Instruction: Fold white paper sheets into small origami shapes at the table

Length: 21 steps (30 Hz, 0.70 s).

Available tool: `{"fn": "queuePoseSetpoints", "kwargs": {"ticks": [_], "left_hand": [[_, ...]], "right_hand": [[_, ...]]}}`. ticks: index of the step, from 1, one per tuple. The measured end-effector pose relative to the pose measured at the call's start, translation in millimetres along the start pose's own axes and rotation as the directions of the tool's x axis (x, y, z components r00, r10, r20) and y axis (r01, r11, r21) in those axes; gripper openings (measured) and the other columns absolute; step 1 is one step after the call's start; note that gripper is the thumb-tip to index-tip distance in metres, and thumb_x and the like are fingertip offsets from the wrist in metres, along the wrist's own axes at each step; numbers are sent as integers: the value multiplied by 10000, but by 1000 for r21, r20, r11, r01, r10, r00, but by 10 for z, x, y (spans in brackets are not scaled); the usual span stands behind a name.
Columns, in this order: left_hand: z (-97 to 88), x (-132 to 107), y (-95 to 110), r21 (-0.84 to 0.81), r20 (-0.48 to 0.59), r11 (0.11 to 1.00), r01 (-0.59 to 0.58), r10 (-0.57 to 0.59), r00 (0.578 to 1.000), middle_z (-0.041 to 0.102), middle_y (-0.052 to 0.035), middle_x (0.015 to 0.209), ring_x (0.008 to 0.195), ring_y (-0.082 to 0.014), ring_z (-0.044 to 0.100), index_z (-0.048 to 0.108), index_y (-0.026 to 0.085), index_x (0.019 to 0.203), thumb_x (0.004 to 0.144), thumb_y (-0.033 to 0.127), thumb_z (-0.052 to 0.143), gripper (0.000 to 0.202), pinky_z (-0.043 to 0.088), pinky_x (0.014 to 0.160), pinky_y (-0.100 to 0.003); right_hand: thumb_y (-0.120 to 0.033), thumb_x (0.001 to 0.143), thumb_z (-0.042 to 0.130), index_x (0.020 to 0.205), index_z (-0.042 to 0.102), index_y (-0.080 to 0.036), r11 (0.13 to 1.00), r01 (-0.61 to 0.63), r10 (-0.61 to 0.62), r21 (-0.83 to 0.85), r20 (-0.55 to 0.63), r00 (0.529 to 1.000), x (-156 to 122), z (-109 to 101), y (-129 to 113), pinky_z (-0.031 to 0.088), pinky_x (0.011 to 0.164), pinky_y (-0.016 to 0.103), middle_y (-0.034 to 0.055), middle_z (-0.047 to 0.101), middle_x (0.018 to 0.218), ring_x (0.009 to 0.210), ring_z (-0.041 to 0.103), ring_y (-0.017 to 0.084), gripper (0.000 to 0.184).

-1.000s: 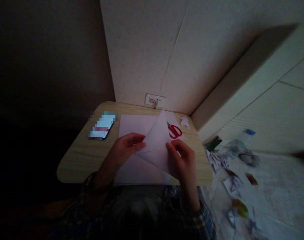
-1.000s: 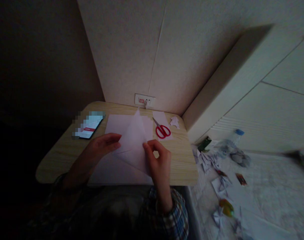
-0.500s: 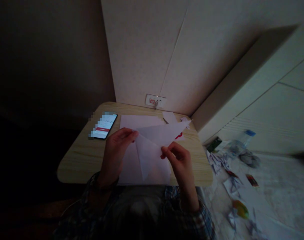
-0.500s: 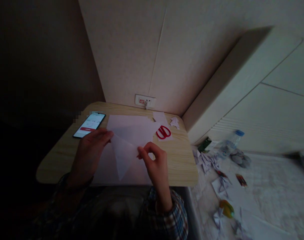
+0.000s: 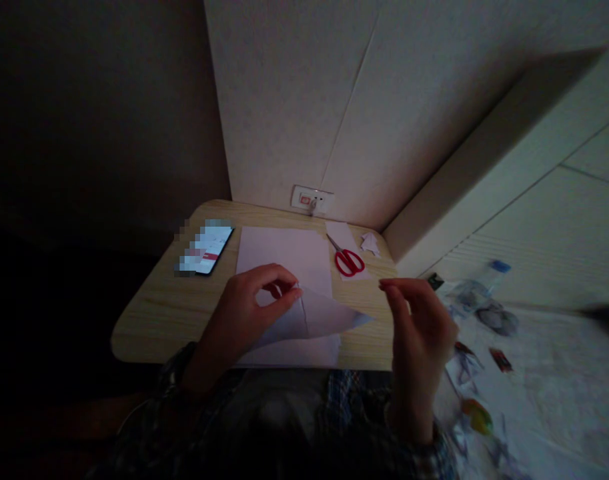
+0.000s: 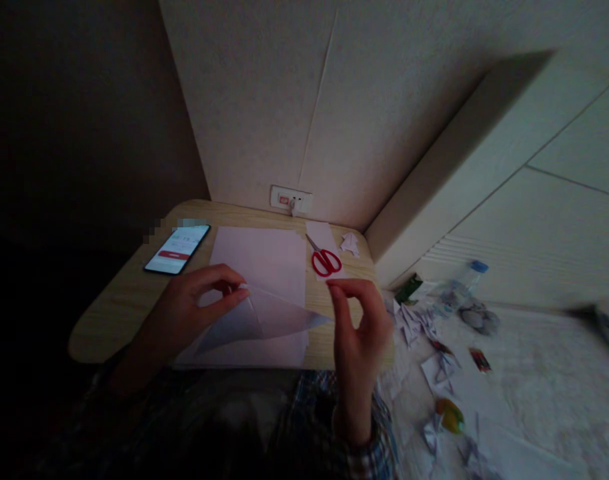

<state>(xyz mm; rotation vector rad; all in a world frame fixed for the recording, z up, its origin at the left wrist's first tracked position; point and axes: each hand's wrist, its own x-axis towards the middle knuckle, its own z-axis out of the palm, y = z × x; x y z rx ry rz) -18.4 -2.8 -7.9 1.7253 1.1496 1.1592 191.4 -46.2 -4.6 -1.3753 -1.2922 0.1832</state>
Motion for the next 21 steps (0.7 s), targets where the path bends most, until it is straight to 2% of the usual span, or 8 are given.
{"fn": "queuePoseSetpoints", "kwargs": {"ticks": [1,3,5,10,15,21], "left_hand": [[8,-6,21,1,48,1000,-8,8,999,642,23,668,618,-118,577,644,182,675,725,213,650,59,445,602,-218],[26,-7,35,-42,106,999,6,-1,994,643,19,675,634,-120,586,645,179,688,737,230,646,71,449,601,-213],[43,6,16,-91,109,995,37,-27,994,651,14,694,664,-127,597,650,177,703,733,248,658,77,462,628,-217],[79,43,-61,-171,42,981,87,-81,996,678,11,737,717,-137,609,668,184,710,709,261,691,80,478,708,-228],[122,46,-45,-211,120,966,146,-123,985,687,3,684,688,-153,620,676,178,652,676,244,703,75,497,691,-246],[155,46,-14,-168,155,976,140,-114,981,691,-7,652,662,-164,628,689,180,614,658,242,711,79,500,676,-264]], "right_hand": [[-221,833,601,832,667,-222,998,52,-54,20,113,992,-11,32,-71,448,796,323,28,669,871,864,606,187,66],[-184,834,589,844,676,-235,995,93,-104,48,347,932,-24,126,-172,447,828,322,27,682,904,902,606,190,101],[-179,826,597,771,669,-226,997,48,-73,68,444,893,-31,226,-214,463,753,292,13,682,796,810,615,177,102],[-188,773,649,711,652,-196,987,-146,97,72,458,884,-39,348,-163,456,644,253,-7,652,685,672,593,149,63],[-234,767,648,707,662,-192,940,-303,178,154,537,825,-36,325,-78,454,660,251,-3,659,682,678,591,145,74],[-261,736,678,673,655,-200,885,-408,225,226,559,798,-27,339,-29,459,686,263,-4,656,671,687,594,151,90]]}}
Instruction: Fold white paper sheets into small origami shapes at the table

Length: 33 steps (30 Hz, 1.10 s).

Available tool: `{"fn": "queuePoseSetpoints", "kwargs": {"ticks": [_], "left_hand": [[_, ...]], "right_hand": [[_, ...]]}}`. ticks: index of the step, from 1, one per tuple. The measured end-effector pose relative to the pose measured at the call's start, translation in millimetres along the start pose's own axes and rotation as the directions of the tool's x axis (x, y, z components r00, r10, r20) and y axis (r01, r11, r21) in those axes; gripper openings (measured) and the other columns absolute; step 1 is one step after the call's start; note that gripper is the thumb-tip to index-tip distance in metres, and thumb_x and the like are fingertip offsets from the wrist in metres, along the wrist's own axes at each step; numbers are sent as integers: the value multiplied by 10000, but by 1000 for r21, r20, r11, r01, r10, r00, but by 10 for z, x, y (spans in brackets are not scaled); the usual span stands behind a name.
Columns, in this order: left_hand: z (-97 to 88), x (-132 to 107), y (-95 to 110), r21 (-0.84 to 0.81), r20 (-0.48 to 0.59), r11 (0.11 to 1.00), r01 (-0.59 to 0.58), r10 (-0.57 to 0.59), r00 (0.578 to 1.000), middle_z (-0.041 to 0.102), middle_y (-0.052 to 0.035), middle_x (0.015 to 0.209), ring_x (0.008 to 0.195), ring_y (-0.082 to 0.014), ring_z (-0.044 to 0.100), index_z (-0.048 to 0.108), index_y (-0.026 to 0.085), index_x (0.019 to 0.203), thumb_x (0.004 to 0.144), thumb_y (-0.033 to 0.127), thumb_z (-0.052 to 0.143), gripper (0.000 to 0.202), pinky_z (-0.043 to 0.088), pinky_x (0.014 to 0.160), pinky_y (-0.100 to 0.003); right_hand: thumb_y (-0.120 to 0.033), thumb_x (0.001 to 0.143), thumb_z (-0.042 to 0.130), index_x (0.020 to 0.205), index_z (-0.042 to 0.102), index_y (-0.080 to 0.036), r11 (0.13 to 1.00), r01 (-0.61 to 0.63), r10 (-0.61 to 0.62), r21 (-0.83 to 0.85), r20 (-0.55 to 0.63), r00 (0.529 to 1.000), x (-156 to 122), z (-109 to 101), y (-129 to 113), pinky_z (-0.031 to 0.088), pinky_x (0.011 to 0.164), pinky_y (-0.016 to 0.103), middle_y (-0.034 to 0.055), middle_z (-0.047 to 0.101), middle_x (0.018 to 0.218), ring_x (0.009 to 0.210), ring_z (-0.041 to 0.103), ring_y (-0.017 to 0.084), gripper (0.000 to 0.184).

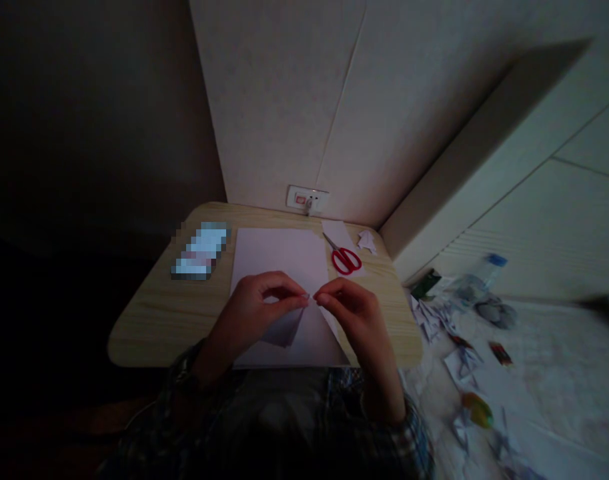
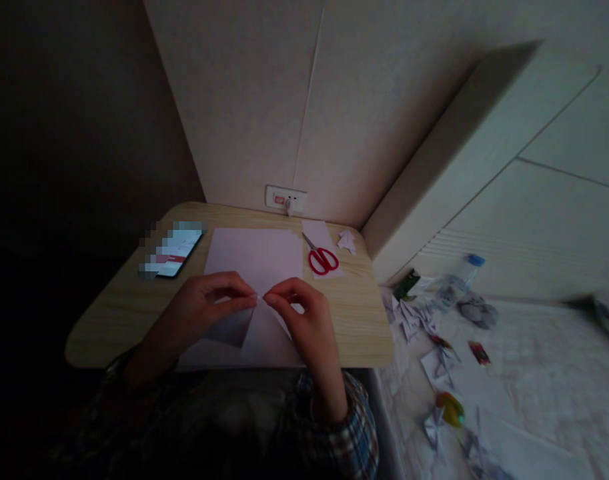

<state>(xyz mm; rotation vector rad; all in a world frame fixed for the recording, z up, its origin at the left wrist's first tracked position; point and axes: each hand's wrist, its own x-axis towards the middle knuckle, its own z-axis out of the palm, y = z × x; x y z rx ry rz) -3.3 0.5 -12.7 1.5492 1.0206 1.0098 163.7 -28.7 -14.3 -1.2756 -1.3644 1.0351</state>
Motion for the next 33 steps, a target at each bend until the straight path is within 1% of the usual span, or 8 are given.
{"fn": "queuePoseSetpoints", "kwargs": {"ticks": [2,5,11,20,25,30,33], "left_hand": [[4,-6,-10,-12,7,1000,13,-13,1000,696,-8,664,670,-167,636,695,179,652,662,243,713,67,499,672,-264],[2,-15,-33,-36,5,999,40,-40,999,685,2,662,657,-161,638,687,178,727,660,244,725,101,496,654,-258],[-7,-24,-41,-53,51,998,36,-33,998,668,6,664,657,-145,625,655,173,681,686,248,720,99,487,642,-240],[-10,-12,-13,1,64,1000,12,-12,998,679,-3,663,651,-148,627,664,170,670,684,242,711,87,494,651,-246],[-17,-19,-12,30,74,1000,2,-4,997,682,-7,655,641,-152,627,663,172,660,687,257,705,99,494,639,-248],[-24,-19,-21,43,89,999,4,-8,996,676,-5,659,644,-155,626,663,172,669,693,262,697,99,498,640,-254],[-26,-16,-20,36,97,999,4,-7,995,665,-2,658,645,-150,621,655,170,673,700,257,689,97,495,642,-251]], "right_hand": [[-266,720,689,658,651,-200,999,-25,24,33,24,999,9,6,9,459,671,263,-8,651,652,668,592,150,98],[-269,704,704,653,654,-202,997,-44,41,67,54,998,16,11,14,457,658,258,-16,647,639,660,594,147,98],[-272,705,719,666,671,-202,993,-85,77,76,107,991,9,7,10,449,671,255,-22,653,659,685,601,142,93],[-279,700,715,654,671,-197,993,-103,96,52,113,989,19,-1,-1,460,663,260,-15,659,645,662,593,144,103],[-264,710,706,652,666,-199,996,-82,80,16,117,990,31,-1,2,455,658,253,-20,651,636,652,588,138,96],[-254,730,690,650,649,-194,997,-7,15,-73,110,994,32,-3,-9,453,653,255,-10,639,646,656,575,142,108],[-244,731,688,649,652,-193,995,12,-2,-98,101,995,34,0,-25,448,660,256,-6,642,654,672,576,145,103]]}}
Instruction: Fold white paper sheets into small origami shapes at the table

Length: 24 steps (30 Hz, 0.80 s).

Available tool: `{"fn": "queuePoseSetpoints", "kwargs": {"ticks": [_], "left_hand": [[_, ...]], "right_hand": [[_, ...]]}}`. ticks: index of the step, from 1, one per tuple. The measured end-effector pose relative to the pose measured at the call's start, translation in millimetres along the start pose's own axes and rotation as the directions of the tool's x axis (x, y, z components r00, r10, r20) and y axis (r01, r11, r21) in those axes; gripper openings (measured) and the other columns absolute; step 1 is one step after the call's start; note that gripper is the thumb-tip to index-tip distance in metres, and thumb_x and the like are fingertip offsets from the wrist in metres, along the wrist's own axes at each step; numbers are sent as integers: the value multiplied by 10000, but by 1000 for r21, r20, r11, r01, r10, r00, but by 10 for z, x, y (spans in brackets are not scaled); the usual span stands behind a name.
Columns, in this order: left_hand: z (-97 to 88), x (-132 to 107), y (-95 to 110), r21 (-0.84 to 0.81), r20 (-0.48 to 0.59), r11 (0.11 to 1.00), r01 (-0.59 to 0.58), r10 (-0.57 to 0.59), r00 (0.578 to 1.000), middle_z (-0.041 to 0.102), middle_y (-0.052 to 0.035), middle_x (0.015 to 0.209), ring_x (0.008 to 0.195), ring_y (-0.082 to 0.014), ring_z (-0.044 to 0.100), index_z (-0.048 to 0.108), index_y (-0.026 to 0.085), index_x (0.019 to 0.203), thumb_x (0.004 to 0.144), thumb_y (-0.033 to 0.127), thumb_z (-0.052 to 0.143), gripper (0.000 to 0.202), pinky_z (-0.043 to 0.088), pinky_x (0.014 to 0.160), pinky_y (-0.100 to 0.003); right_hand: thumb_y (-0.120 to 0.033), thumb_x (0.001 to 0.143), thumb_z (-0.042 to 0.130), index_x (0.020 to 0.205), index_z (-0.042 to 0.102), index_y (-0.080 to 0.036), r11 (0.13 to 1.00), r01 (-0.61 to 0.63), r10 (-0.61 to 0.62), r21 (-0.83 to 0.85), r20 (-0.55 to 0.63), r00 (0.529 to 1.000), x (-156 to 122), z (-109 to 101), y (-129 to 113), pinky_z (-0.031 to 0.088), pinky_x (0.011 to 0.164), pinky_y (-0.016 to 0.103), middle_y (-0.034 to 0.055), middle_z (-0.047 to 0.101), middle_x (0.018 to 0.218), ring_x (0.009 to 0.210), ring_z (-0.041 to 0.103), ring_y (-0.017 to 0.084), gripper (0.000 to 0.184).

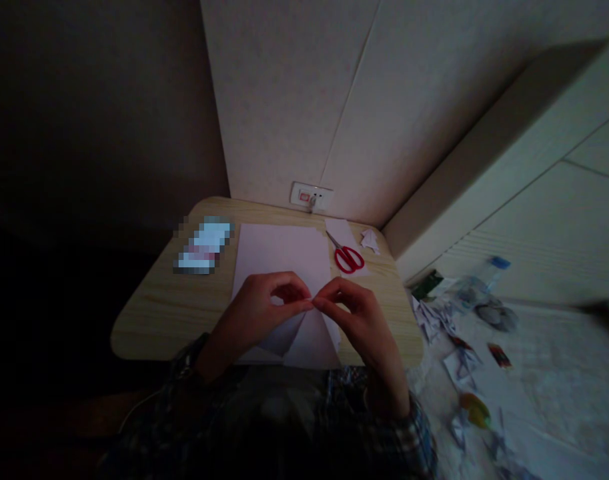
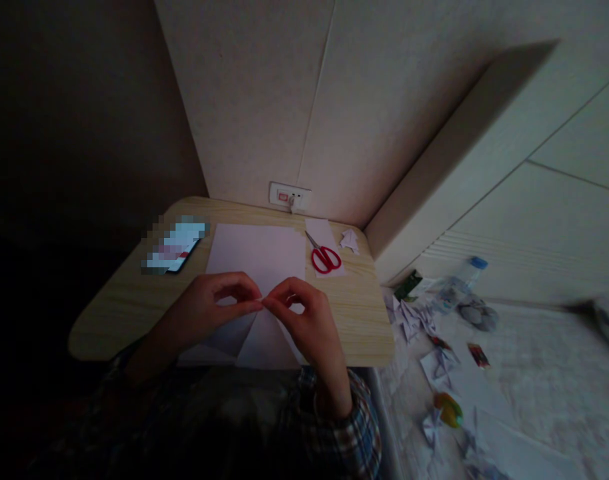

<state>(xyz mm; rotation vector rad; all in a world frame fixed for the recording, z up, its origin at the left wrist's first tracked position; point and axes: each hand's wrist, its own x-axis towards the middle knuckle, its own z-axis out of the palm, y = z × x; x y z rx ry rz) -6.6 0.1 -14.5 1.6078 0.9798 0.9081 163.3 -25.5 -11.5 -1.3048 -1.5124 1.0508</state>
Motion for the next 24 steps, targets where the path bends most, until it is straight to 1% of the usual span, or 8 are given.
{"fn": "queuePoseSetpoints", "kwargs": {"ticks": [3,6,13,19,22,24], "left_hand": [[8,1,8,-27,2,1000,9,-9,1000,650,11,659,639,-138,617,629,171,698,685,234,701,96,491,637,-243],[21,2,11,-54,-11,998,17,-18,1000,630,37,642,615,-127,612,586,184,744,658,203,719,159,484,618,-235],[17,7,5,-41,-61,999,0,-2,998,616,53,622,602,-129,611,537,200,765,642,190,721,222,478,617,-241],[27,12,-44,-53,-78,998,-14,10,997,617,39,656,623,-130,605,561,192,764,662,226,725,196,480,629,-243],[18,10,-59,-39,-97,999,-27,23,995,633,20,697,668,-138,615,592,185,744,680,239,717,150,486,658,-246],[8,7,-59,-28,-113,999,-22,18,993,648,9,706,688,-147,623,613,182,718,690,254,711,124,490,676,-251]], "right_hand": [[-249,739,677,666,662,-194,1000,-9,8,14,11,1000,5,11,-5,447,667,259,-2,657,668,682,587,148,93],[-248,746,660,663,654,-194,1000,0,0,5,15,1000,9,33,-1,455,665,262,-1,656,661,669,587,148,99],[-237,744,654,660,651,-193,999,13,-15,-31,-59,998,7,88,5,460,657,268,7,664,656,664,594,156,95],[-226,752,653,664,644,-193,993,50,-63,-111,-113,992,7,97,-3,455,650,268,1,653,656,656,590,154,95],[-239,749,663,707,665,-195,995,39,-47,-95,-83,995,5,69,11,472,680,279,12,679,702,701,615,166,61],[-236,747,665,709,665,-196,995,28,-34,-97,-64,997,0,48,20,477,681,280,11,681,701,697,618,165,55]]}}
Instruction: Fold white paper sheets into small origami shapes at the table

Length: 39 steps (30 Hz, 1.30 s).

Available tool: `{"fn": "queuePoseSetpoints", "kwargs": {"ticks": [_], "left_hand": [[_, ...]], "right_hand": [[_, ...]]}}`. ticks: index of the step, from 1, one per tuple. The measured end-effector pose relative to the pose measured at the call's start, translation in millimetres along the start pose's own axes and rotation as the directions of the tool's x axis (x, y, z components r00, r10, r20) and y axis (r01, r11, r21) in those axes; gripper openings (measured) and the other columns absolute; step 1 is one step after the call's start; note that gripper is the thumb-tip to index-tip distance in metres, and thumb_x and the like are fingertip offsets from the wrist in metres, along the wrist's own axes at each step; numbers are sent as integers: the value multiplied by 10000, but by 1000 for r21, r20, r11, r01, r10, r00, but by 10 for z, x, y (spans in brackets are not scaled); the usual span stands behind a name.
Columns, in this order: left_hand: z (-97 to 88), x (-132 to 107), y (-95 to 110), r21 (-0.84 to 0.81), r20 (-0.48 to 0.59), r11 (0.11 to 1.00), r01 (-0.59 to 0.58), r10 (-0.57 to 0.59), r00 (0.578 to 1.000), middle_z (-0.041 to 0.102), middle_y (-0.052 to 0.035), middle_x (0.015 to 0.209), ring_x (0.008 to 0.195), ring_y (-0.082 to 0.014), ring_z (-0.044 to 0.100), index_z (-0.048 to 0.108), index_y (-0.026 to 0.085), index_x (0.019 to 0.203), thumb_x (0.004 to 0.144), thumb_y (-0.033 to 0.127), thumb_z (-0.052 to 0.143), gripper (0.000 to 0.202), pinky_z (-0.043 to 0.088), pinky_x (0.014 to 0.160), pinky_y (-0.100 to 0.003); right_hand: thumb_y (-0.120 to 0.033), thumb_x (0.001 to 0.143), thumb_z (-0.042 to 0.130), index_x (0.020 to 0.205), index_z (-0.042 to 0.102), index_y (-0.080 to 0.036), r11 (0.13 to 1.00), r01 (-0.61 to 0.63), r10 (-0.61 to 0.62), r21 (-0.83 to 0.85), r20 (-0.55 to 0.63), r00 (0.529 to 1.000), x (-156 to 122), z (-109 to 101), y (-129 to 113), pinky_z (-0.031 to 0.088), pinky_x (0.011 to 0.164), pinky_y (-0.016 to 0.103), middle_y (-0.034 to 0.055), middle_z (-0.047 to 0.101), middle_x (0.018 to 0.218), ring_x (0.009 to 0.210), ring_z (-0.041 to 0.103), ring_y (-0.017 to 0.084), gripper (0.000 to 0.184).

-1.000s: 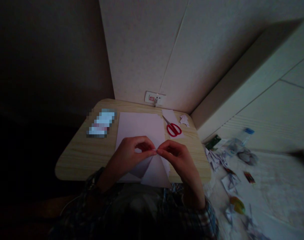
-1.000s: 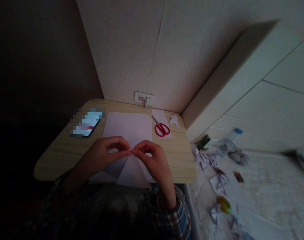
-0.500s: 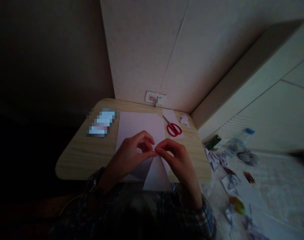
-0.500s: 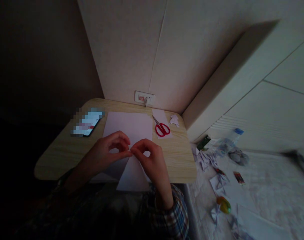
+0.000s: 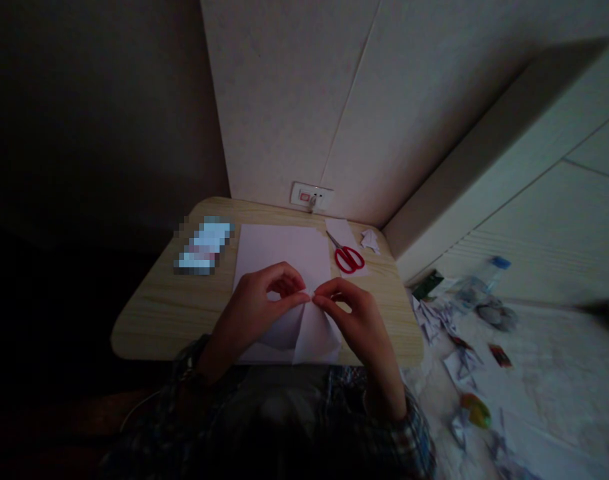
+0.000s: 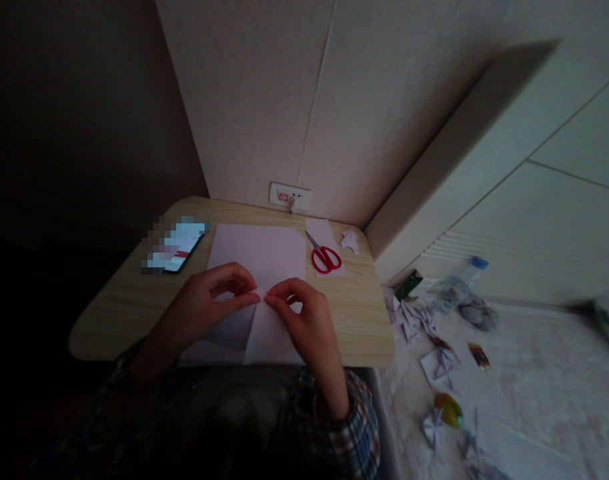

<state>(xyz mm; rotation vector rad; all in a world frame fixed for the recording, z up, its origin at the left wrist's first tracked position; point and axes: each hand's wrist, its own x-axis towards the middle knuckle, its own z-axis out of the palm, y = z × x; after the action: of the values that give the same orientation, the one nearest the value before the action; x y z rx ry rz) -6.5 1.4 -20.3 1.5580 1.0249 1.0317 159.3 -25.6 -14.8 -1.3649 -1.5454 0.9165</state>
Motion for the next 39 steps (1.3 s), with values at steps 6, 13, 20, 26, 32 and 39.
{"fn": "queuePoseSetpoints", "kwargs": {"ticks": [6,13,20,26,32,39], "left_hand": [[-18,13,-9,-31,6,999,30,-29,1000,675,7,664,672,-155,625,662,180,660,721,249,675,93,487,671,-253],[-23,18,8,-70,16,996,60,-59,998,666,15,626,644,-146,616,660,168,625,672,245,709,102,485,652,-241],[6,9,8,-38,0,998,48,-48,999,678,6,664,670,-146,627,670,161,660,699,241,688,91,484,664,-238],[-18,12,-32,-69,21,996,63,-62,998,709,6,701,700,-148,636,698,169,695,730,253,657,100,481,672,-231],[10,6,-13,1,-30,1000,-9,9,1000,696,6,687,685,-145,630,684,164,691,736,239,645,96,480,671,-233],[-45,84,-105,180,-131,981,-69,94,987,707,-8,755,726,-156,633,684,176,741,759,285,642,118,488,731,-254]], "right_hand": [[-223,749,650,682,659,-181,999,2,-2,-54,3,1000,-10,-20,-16,460,652,273,9,662,662,656,596,156,79],[-237,756,650,683,654,-177,995,21,-21,-99,7,1000,-20,-14,-42,452,647,277,11,652,656,654,586,158,95],[-237,758,641,701,648,-181,999,48,-48,-23,-5,999,2,18,-15,458,661,279,15,655,683,675,588,160,80],[-232,753,646,688,642,-183,999,33,-34,-20,-41,999,6,18,-7,455,658,275,6,645,670,672,585,156,82],[-206,754,639,665,622,-185,997,71,-72,-19,-57,996,29,32,-31,441,637,262,-8,621,650,652,565,144,94],[-223,765,636,672,603,-194,994,85,-73,73,-149,986,168,91,113,431,644,258,-26,594,662,665,555,140,103]]}}
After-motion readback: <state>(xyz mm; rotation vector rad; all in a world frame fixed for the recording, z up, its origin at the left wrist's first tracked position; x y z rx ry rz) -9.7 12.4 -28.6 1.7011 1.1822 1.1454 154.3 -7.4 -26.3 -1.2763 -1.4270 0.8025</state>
